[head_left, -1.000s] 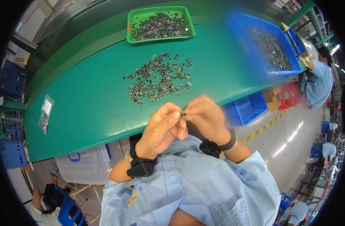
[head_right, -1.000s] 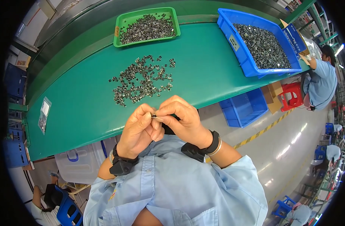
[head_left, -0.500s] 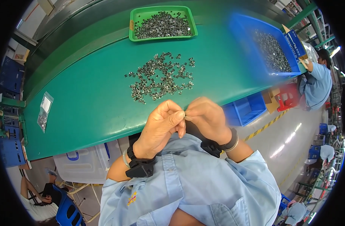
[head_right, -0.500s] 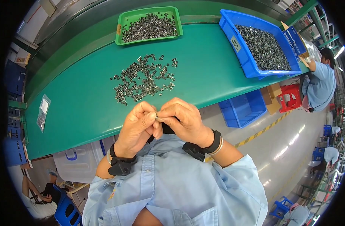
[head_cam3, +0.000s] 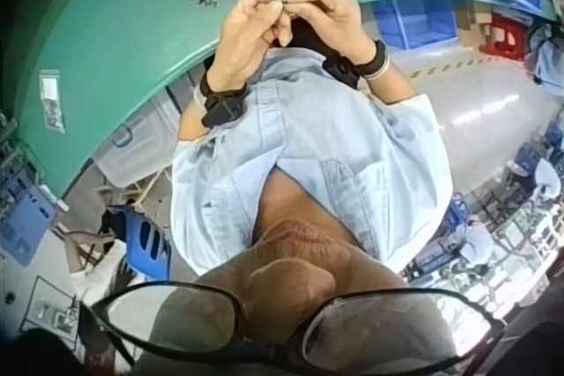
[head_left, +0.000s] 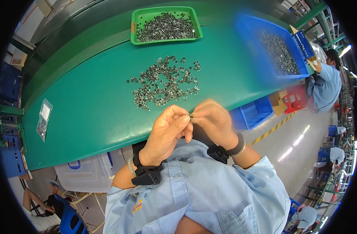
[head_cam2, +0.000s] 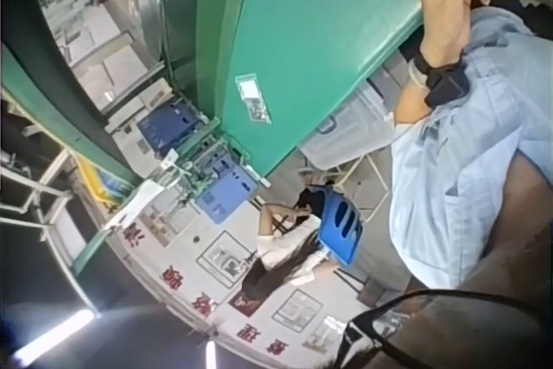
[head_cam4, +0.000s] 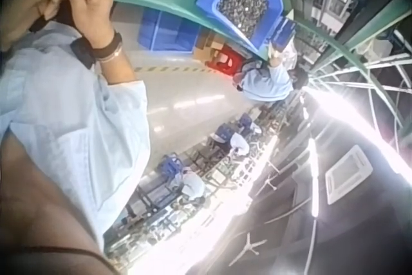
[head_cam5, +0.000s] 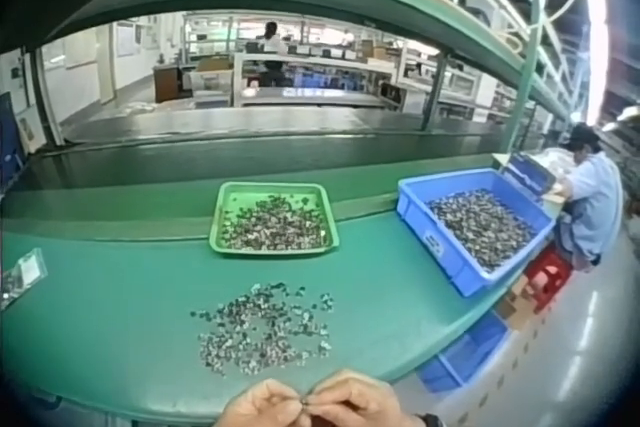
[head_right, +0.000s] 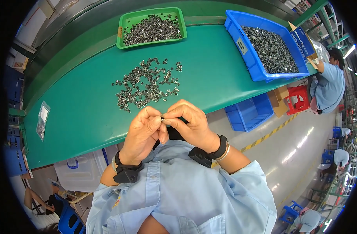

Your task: Sorting and inspecting small metal components on a workbench.

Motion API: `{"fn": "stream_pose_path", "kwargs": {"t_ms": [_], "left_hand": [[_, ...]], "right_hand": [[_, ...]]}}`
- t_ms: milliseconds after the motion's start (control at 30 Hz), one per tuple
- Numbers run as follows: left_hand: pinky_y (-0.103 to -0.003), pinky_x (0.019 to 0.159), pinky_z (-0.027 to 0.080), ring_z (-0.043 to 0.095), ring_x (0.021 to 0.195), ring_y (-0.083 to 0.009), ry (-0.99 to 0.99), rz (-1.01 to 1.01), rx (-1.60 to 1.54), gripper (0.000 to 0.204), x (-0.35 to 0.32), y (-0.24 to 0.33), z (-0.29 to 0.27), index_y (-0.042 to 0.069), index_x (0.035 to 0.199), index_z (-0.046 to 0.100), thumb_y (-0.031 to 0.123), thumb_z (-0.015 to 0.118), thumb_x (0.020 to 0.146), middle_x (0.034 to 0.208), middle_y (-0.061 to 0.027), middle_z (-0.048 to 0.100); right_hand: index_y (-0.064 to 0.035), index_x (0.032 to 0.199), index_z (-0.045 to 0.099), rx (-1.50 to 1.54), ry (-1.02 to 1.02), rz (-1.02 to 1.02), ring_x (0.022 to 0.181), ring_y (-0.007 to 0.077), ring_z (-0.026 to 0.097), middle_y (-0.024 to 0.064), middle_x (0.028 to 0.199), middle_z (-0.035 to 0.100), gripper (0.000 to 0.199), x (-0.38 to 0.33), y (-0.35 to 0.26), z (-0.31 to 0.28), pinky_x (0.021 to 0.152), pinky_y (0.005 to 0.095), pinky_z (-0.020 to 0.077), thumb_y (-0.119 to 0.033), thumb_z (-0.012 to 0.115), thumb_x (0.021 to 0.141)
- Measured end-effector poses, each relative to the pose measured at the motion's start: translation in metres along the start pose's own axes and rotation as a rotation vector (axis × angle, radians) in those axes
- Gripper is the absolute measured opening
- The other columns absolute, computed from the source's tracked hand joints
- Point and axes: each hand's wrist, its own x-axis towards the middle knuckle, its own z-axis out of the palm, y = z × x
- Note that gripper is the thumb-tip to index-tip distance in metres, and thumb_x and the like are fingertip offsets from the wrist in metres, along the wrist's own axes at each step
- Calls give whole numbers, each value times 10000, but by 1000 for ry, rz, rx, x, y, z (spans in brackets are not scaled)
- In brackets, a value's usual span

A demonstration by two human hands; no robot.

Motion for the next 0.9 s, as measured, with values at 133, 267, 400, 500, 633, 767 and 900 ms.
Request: {"fn": "stream_pose_path", "kwargs": {"t_ms": [133, 267, 400, 500, 633, 767, 900], "left_hand": [[-305, 554, 461, 545, 595, -151, 56, 34, -17, 146, 2, 5, -1, 45, 1038, 478, 167, 481, 957, 800, -74, 568], [-303, 556, 464, 544, 595, -152, 61, 54, -73, 166, 3, 10, -11, 44, 1070, 480, 167, 473, 959, 807, -79, 566], [-304, 562, 467, 544, 597, -155, 10, 21, -117, 167, 6, 11, -17, 46, 1075, 481, 168, 464, 962, 809, -84, 564], [-311, 566, 470, 545, 599, -159, -12, 15, -158, 164, 6, 13, -20, 46, 1076, 481, 160, 463, 961, 811, -89, 563], [-309, 603, 484, 556, 638, -157, -78, -4, -195, 147, 6, 14, -25, 40, 1071, 487, 132, 457, 961, 826, -91, 575], [-311, 625, 493, 559, 657, -156, -118, -18, -191, 135, 6, 13, -25, 35, 1063, 491, 113, 455, 959, 830, -96, 582], [-318, 628, 493, 557, 655, -159, -127, -5, -187, 131, 7, 12, -24, 33, 1058, 491, 109, 458, 957, 821, -101, 581]], "right_hand": [[-58, 844, 586, 12, -25, 40, 725, 178, 590, 66, 797, 615, 137, 19, 4, -4, 642, 278, 471, -6, 684, 765], [-34, 864, 580, -56, -34, 267, 762, 124, 586, 46, 798, 616, 16, 92, 18, -26, 689, 257, 481, -50, 585, 862], [4, 996, 573, -68, -58, 171, 808, 114, 592, 55, 877, 620, 133, 176, 59, -46, 753, 252, 485, -71, 561, 888], [5, 1020, 580, -144, -63, 142, 833, 114, 592, 53, 911, 622, 157, 191, 61, -52, 770, 258, 485, -75, 571, 885], [-9, 1032, 596, -334, -230, 147, 858, 130, 595, 46, 925, 621, 177, 158, 75, -62, 780, 269, 486, -79, 593, 869], [-27, 1009, 610, -486, -457, 174, 861, 163, 598, 47, 913, 611, 174, 130, 76, -71, 775, 282, 489, -82, 615, 845], [-35, 990, 612, -569, -577, 97, 851, 197, 597, 59, 894, 596, 171, 129, 73, -73, 761, 292, 493, -81, 626, 825]]}}
